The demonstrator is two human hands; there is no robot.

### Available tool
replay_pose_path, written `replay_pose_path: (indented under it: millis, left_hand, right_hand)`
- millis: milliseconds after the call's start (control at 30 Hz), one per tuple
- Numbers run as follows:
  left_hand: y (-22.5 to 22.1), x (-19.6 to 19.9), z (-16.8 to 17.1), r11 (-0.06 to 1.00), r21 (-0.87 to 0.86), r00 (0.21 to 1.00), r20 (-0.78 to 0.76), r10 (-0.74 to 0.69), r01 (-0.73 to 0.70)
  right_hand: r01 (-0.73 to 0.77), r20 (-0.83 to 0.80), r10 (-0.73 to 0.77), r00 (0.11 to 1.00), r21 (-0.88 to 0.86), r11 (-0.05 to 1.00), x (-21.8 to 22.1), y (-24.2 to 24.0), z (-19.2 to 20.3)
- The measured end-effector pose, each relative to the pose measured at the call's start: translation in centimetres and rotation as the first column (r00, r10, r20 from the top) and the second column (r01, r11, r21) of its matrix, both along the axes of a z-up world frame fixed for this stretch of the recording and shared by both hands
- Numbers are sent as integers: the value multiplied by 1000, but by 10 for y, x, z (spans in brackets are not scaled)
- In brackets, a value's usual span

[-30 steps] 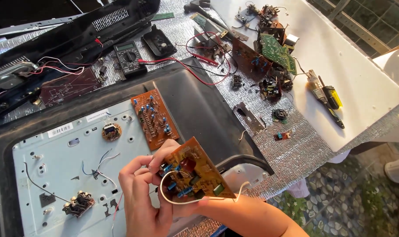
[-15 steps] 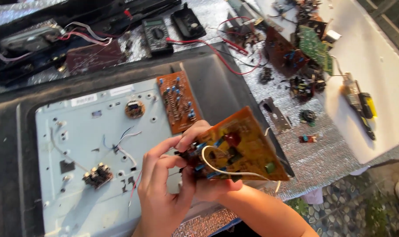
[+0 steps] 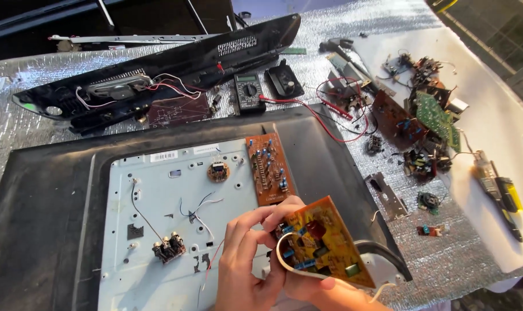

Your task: Inspecting a circuit board and attempting to plug a wire connector into its socket during a TV repair.

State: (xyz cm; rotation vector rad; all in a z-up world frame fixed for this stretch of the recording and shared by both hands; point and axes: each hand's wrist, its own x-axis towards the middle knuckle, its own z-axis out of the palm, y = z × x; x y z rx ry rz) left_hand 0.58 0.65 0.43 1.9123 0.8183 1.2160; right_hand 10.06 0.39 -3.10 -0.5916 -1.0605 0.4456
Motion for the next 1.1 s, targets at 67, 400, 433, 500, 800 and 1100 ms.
replay_pose_path:
  millis: [67, 400, 433, 500, 800, 1100]
  left_hand:
    - [0, -1, -3, 1000, -23, 999, -33, 10, -11]
    - [1, 3, -33, 999, 6, 998, 31, 54, -54]
    - [1, 2, -31, 998, 8, 998, 30, 55, -55]
    - [1, 1, -31, 999, -2, 999, 19, 49, -49]
    - [2, -4, -24, 998, 66, 996, 85, 18, -23]
    - [6, -11, -10, 999, 21, 994, 101, -30, 28]
  right_hand:
    - [7, 24, -7, 1000, -4, 1000, 0, 4, 2]
    - [-3, 66, 6, 998, -51, 999, 5, 6, 4]
    - [-4, 64, 7, 998, -49, 999, 6, 5, 5]
    - [-11, 58, 14, 998, -57, 998, 7, 2, 4]
    - [-34, 43, 38, 998, -90, 995, 12, -2, 3]
    - [-61, 98, 73, 992, -123, 990, 12, 6, 3]
